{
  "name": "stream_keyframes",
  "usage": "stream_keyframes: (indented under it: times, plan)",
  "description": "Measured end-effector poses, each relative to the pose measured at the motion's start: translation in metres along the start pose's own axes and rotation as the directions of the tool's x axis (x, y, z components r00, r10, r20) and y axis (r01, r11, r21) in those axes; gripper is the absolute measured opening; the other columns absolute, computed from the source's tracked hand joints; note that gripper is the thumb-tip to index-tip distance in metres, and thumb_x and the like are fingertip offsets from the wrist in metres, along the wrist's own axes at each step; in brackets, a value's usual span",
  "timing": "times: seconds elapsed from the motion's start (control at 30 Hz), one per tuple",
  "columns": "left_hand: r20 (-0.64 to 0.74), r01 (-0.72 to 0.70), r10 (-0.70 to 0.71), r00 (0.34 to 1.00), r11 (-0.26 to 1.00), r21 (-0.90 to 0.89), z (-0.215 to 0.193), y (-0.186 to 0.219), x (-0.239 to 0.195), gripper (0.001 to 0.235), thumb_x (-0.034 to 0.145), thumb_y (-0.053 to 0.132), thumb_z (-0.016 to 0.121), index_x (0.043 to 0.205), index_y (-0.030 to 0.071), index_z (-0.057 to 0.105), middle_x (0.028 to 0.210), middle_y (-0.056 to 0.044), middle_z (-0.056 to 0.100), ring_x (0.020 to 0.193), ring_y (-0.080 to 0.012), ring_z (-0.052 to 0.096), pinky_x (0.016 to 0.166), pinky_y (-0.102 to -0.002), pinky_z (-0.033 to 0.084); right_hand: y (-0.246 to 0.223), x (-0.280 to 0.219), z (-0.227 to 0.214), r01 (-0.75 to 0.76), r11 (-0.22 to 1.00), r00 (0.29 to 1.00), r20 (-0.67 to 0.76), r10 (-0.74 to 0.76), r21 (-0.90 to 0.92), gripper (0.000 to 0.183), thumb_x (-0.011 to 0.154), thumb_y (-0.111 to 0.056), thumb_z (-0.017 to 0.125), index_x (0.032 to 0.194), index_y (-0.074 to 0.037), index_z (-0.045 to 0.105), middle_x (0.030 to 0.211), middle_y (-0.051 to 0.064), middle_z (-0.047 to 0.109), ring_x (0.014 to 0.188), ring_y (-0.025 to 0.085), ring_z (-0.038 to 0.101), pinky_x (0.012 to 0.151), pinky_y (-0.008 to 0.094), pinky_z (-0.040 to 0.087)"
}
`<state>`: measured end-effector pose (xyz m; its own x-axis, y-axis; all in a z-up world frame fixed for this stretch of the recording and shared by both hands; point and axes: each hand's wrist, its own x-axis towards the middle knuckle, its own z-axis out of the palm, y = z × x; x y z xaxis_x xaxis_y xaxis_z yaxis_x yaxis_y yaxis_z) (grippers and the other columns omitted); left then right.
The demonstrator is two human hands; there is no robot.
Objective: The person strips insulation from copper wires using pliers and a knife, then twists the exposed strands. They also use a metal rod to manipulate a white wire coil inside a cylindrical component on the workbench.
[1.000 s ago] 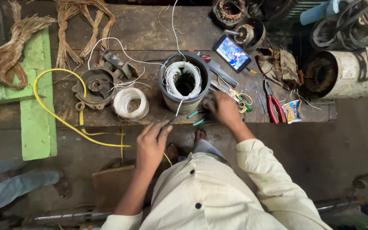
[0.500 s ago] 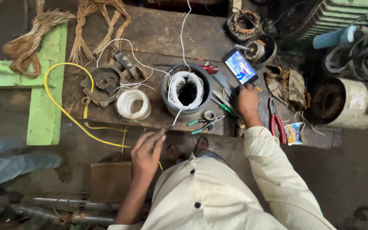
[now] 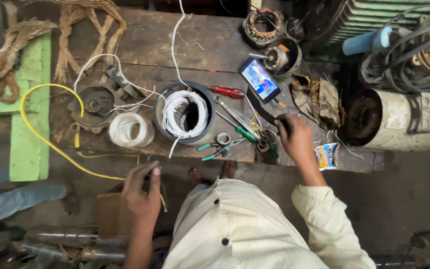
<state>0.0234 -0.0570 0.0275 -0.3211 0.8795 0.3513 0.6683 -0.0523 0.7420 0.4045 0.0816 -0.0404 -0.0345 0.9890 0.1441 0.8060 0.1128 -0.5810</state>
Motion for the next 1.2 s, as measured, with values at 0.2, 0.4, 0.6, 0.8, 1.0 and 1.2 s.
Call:
stream_keyframes:
  times: [0.2, 0.4, 0.6, 0.8, 1.0, 1.2]
  plan:
    - [0.140, 0.067, -0.057, 0.988, 0.996, -0.063, 0.010, 0.027, -0.012, 0.015, 0.095, 0.018, 0.071, 0.103, 0.007, 0.076, 0.097, -0.010, 0.076, 0.087, -0.0241, 0.073, 0.076, -0.034, 0.055, -0.056, -0.053, -0.024, 0.254, 0.957, 0.945, -0.245, -0.216, 0.138, 0.013, 0.090, -0.003, 0.074, 0.103, -0.003, 0.070, 0.100, 0.014, 0.071, 0.089, 0.029, 0.071, 0.075, 0.036, 0.056]
    - [0.581, 0.202, -0.011, 0.814, 0.943, -0.265, 0.050, 0.068, 0.002, 0.029, 0.101, 0.021, 0.059, 0.124, 0.002, 0.064, 0.109, -0.011, 0.076, 0.099, -0.0258, 0.074, 0.087, -0.037, 0.056, -0.071, -0.072, -0.024, 0.747, 0.614, 0.665, -0.271, -0.696, 0.255, 0.028, 0.082, -0.012, 0.083, 0.108, -0.009, 0.075, 0.104, 0.006, 0.071, 0.089, 0.023, 0.072, 0.071, 0.035, 0.058]
    - [0.546, 0.322, -0.053, 0.836, 0.853, -0.411, 0.068, 0.089, 0.021, 0.032, 0.107, 0.023, 0.053, 0.124, 0.002, 0.069, 0.123, -0.014, 0.071, 0.109, -0.0257, 0.070, 0.091, -0.037, 0.058, -0.028, -0.062, -0.003, 0.449, 0.840, 0.874, 0.047, -0.484, 0.305, 0.051, 0.078, -0.015, 0.077, 0.126, -0.004, 0.064, 0.124, 0.015, 0.067, 0.109, 0.034, 0.064, 0.092, 0.044, 0.051]
    - [0.628, 0.413, -0.141, 0.766, 0.856, -0.312, 0.068, 0.078, 0.028, 0.027, 0.098, 0.023, 0.068, 0.107, -0.003, 0.067, 0.119, -0.011, 0.074, 0.081, -0.0198, 0.075, 0.066, -0.033, 0.062, 0.032, -0.052, 0.042, 0.248, 0.924, 0.959, 0.208, -0.193, -0.290, 0.043, 0.082, -0.010, 0.069, 0.124, -0.003, 0.065, 0.109, 0.017, 0.067, 0.099, 0.037, 0.061, 0.087, 0.046, 0.050]
    - [0.553, 0.393, -0.128, 0.823, 0.832, -0.391, 0.096, 0.072, 0.022, 0.023, 0.107, 0.021, 0.055, 0.108, 0.000, 0.062, 0.099, -0.008, 0.070, 0.082, -0.0138, 0.073, 0.071, -0.029, 0.061, 0.046, -0.043, 0.064, 0.310, 0.813, 0.936, 0.306, -0.172, -0.492, 0.030, 0.081, -0.008, 0.063, 0.110, -0.004, 0.067, 0.107, 0.013, 0.069, 0.100, 0.033, 0.063, 0.083, 0.043, 0.053]
    - [0.540, 0.392, -0.134, 0.831, 0.831, -0.396, 0.124, 0.063, 0.031, 0.022, 0.102, 0.017, 0.068, 0.111, -0.003, 0.064, 0.090, -0.010, 0.070, 0.078, -0.0142, 0.070, 0.071, -0.028, 0.057, 0.048, -0.040, 0.047, 0.276, 0.767, 0.929, 0.365, -0.058, -0.580, 0.018, 0.083, -0.026, 0.068, 0.092, -0.012, 0.074, 0.091, 0.010, 0.074, 0.092, 0.030, 0.069, 0.079, 0.044, 0.054]
